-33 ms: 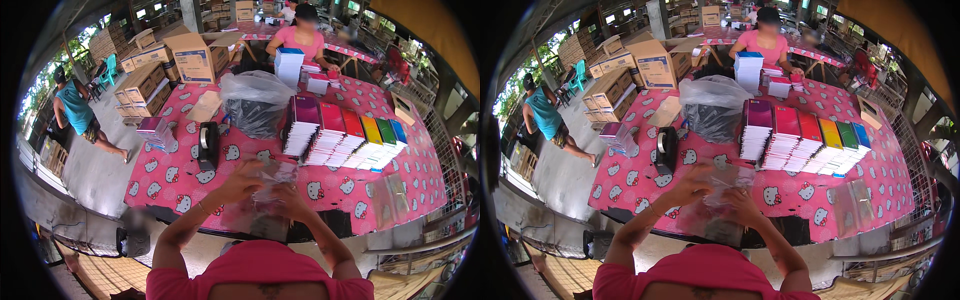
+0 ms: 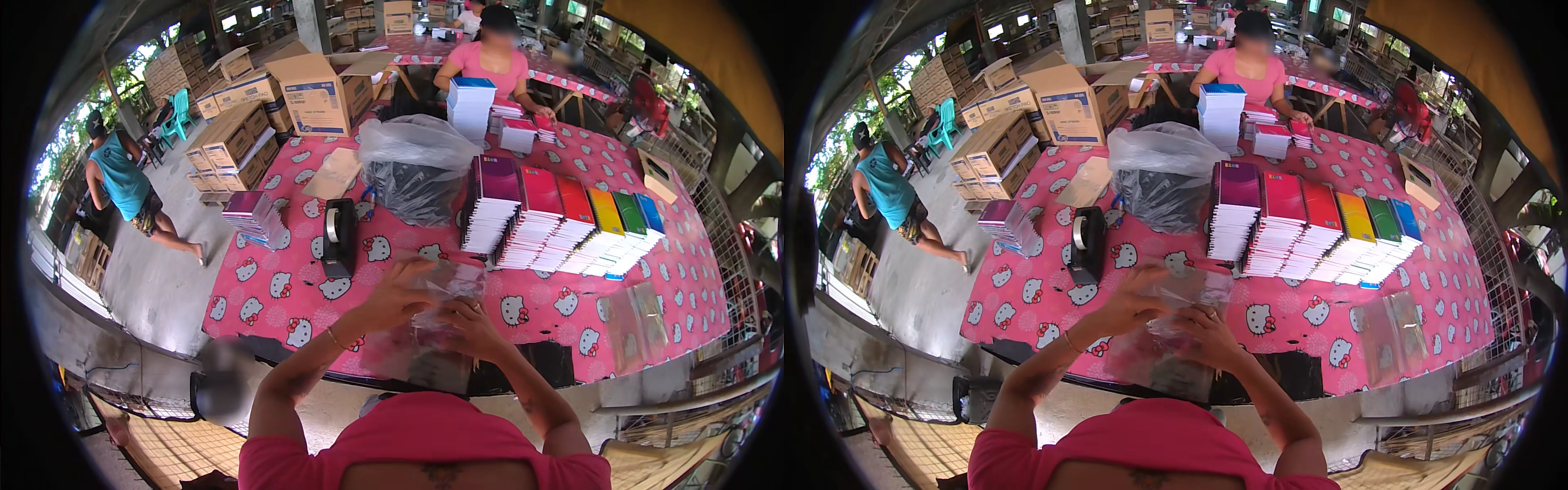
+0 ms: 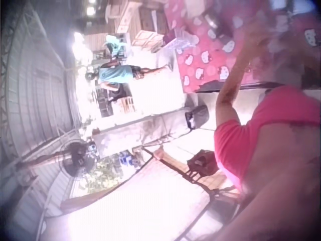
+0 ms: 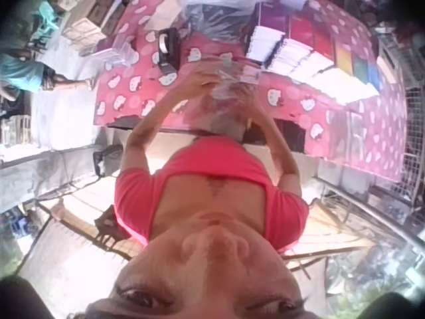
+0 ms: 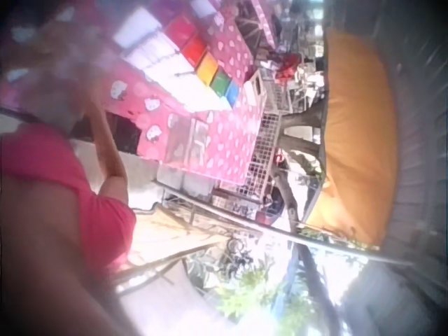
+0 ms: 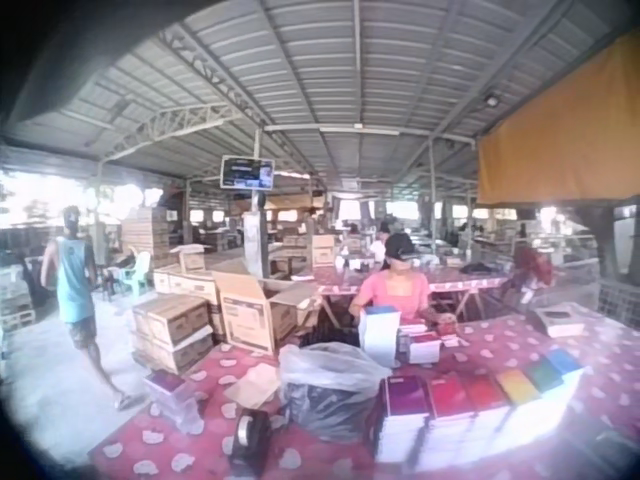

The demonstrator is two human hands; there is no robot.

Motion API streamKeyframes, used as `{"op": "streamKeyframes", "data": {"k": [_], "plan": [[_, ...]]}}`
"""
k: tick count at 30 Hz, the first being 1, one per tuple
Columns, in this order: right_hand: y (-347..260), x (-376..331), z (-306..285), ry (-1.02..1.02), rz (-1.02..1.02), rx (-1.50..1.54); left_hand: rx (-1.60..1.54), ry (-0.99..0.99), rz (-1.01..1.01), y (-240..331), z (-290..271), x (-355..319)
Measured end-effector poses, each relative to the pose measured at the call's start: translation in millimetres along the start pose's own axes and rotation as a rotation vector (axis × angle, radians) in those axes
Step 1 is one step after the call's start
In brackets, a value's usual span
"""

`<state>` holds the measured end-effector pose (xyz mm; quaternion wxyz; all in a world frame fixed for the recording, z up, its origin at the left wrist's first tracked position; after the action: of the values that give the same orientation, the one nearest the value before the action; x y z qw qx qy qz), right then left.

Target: The person places stacks of notebooks into plastic sleeves and applies tape to seal them.

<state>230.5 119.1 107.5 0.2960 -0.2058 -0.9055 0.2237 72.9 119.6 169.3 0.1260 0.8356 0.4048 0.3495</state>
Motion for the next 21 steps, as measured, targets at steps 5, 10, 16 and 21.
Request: {"op": "streamKeyframes", "data": {"k": [5,10,16,21], "plan": [[2,-2,22,-0.107,-0.021,-0.063,0.123,-0.028,0.076,-7,23,8],[2,0,20,-0.064,0.000,-0.060,0.103,0.101,-0.261,-16,35,18],[65,14,4,0.225,0.336,0.551,-0.827,0.075,-0.659,-90,56,-52],[90,30,54,-0.154,0.466,0.699,-0.652,-0.127,-0.664,-80,70,-53]]}}
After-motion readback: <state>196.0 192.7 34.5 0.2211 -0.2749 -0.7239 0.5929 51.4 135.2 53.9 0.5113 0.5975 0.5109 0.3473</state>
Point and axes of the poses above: each hand's wrist, its own x-axis towards the middle knuckle, its own z-axis out of the palm, y = z × x, the point moved 9 cm from there along x, towards the middle knuckle, and after that the axes turned 5 degrees about -z, right-handed, at the moved point
